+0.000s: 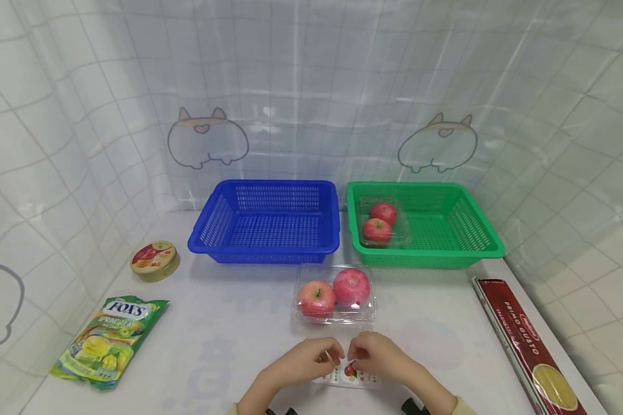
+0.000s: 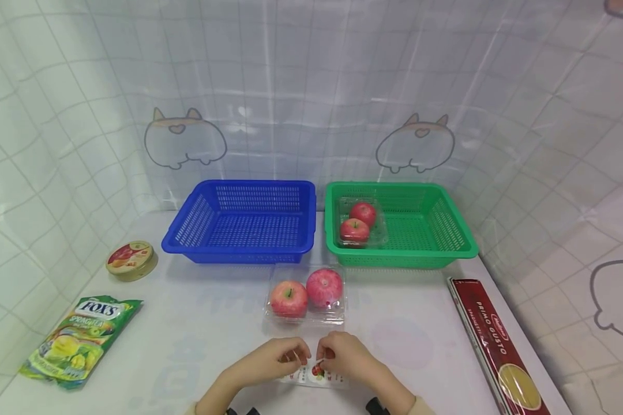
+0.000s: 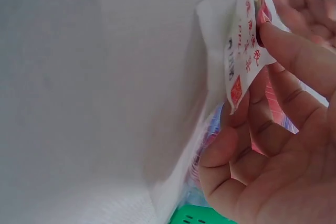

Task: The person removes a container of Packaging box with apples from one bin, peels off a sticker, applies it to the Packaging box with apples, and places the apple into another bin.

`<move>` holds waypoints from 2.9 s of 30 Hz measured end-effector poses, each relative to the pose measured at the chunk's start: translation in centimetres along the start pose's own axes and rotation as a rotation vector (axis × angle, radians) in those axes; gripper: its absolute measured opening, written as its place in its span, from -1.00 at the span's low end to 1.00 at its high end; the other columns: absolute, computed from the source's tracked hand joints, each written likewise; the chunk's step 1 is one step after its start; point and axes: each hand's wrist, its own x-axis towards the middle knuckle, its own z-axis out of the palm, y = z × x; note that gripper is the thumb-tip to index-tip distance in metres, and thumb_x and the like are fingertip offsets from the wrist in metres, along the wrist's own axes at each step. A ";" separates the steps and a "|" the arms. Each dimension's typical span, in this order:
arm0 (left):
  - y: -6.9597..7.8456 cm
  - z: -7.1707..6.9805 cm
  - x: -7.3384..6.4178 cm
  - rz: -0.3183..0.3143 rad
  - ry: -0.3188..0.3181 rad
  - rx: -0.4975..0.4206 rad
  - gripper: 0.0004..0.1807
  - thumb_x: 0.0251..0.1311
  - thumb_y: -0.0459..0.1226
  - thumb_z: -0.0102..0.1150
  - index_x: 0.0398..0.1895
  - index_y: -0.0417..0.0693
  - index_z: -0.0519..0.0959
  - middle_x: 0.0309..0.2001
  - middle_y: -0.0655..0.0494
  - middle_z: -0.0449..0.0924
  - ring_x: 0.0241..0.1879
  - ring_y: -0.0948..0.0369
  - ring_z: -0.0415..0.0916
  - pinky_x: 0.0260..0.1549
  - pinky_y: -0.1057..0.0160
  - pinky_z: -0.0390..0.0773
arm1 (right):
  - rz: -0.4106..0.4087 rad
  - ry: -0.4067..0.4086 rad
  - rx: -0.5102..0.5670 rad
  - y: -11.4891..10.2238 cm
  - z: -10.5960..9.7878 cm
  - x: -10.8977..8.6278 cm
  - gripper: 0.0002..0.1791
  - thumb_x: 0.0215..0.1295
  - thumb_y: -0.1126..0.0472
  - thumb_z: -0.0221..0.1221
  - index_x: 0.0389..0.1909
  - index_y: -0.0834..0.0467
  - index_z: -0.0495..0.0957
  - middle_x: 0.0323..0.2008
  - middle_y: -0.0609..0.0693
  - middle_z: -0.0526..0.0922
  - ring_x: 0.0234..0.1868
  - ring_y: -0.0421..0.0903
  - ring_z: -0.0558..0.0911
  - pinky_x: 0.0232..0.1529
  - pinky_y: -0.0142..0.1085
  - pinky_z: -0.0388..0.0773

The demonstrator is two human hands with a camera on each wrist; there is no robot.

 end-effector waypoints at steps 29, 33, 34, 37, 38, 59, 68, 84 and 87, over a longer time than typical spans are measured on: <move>-0.3 -1.5 0.1 -0.027 -0.031 -0.109 -0.76 0.21 -0.34 -0.01 -0.08 -0.22 0.47 -0.23 -0.07 0.60 -0.27 0.25 0.52 -0.35 0.39 0.49 | 0.050 0.277 0.411 -2.1 -7.4 2.3 -0.81 0.11 0.20 0.27 -0.35 0.23 0.51 -0.46 -0.03 0.54 -0.40 -0.13 0.48 -0.36 -0.30 0.48; 0.2 -3.0 0.0 0.004 0.024 -0.160 -0.77 0.25 -0.31 -0.04 -0.10 -0.25 0.48 -0.18 -0.18 0.56 -0.23 0.14 0.52 -0.29 0.34 0.50 | 0.092 0.310 0.446 -1.9 -7.5 3.8 -0.81 0.13 0.22 0.26 -0.33 0.25 0.51 -0.46 -0.01 0.53 -0.38 -0.06 0.48 -0.37 -0.29 0.45; 0.4 -3.4 0.1 0.008 0.042 -0.168 -0.77 0.26 -0.30 -0.04 -0.11 -0.26 0.48 -0.18 -0.19 0.55 -0.22 0.14 0.52 -0.28 0.34 0.50 | 0.099 0.316 0.446 -1.9 -7.5 4.1 -0.81 0.13 0.22 0.25 -0.33 0.25 0.51 -0.46 0.01 0.54 -0.38 -0.05 0.49 -0.38 -0.29 0.45; 0.6 -4.6 0.3 0.042 0.129 -0.171 -0.78 0.28 -0.30 -0.03 -0.12 -0.25 0.49 -0.15 -0.18 0.54 -0.20 0.16 0.49 -0.25 0.32 0.50 | 0.099 0.335 0.443 -1.7 -7.3 5.0 -0.82 0.15 0.23 0.24 -0.31 0.26 0.52 -0.43 0.05 0.58 -0.38 -0.06 0.51 -0.40 -0.29 0.46; 0.7 -4.9 0.5 0.052 0.169 -0.160 -0.78 0.29 -0.29 -0.02 -0.12 -0.25 0.50 -0.14 -0.17 0.54 -0.19 0.17 0.48 -0.24 0.31 0.50 | 0.098 0.347 0.432 -1.7 -7.3 5.3 -0.83 0.15 0.24 0.23 -0.31 0.26 0.53 -0.43 0.06 0.60 -0.38 -0.09 0.51 -0.40 -0.30 0.45; -1.2 -4.9 5.7 0.072 0.576 0.541 -0.76 0.04 -0.20 0.21 -0.17 0.09 0.64 0.21 -0.11 0.32 0.31 -0.26 -0.07 0.11 -0.32 -0.02 | 0.051 0.372 0.142 -0.8 -6.6 8.1 -0.94 0.10 0.28 0.27 -0.39 0.13 0.59 -0.44 -0.07 0.66 -0.40 -0.20 0.55 -0.33 -0.33 0.49; -1.6 -4.7 5.9 0.066 0.595 0.566 -0.77 -0.01 -0.17 0.25 -0.22 0.14 0.65 0.24 -0.10 0.30 0.33 -0.25 -0.11 0.12 -0.31 -0.06 | 0.000 0.384 0.068 -1.1 -6.4 8.5 -0.95 0.10 0.30 0.26 -0.41 0.12 0.58 -0.46 -0.09 0.63 -0.38 -0.18 0.54 -0.32 -0.31 0.48; -1.7 -4.7 6.1 0.068 0.608 0.589 -0.81 0.00 -0.22 0.20 -0.27 0.16 0.66 0.23 -0.10 0.32 0.33 -0.25 -0.09 0.12 -0.31 -0.05 | -0.045 0.543 -0.110 -1.8 -5.6 8.4 -0.67 -0.03 0.34 0.34 -0.27 0.11 0.42 -0.55 -0.07 0.59 -0.48 -0.17 0.53 -0.44 -0.32 0.45; -1.7 -4.7 6.1 0.066 0.614 0.586 -0.83 -0.01 -0.22 0.20 -0.30 0.16 0.66 0.22 -0.09 0.33 0.32 -0.26 -0.08 0.11 -0.32 -0.04 | -0.077 0.579 -0.173 -1.7 -5.4 8.4 -0.62 -0.06 0.33 0.36 -0.26 0.12 0.39 -0.58 -0.09 0.57 -0.51 -0.18 0.51 -0.46 -0.34 0.43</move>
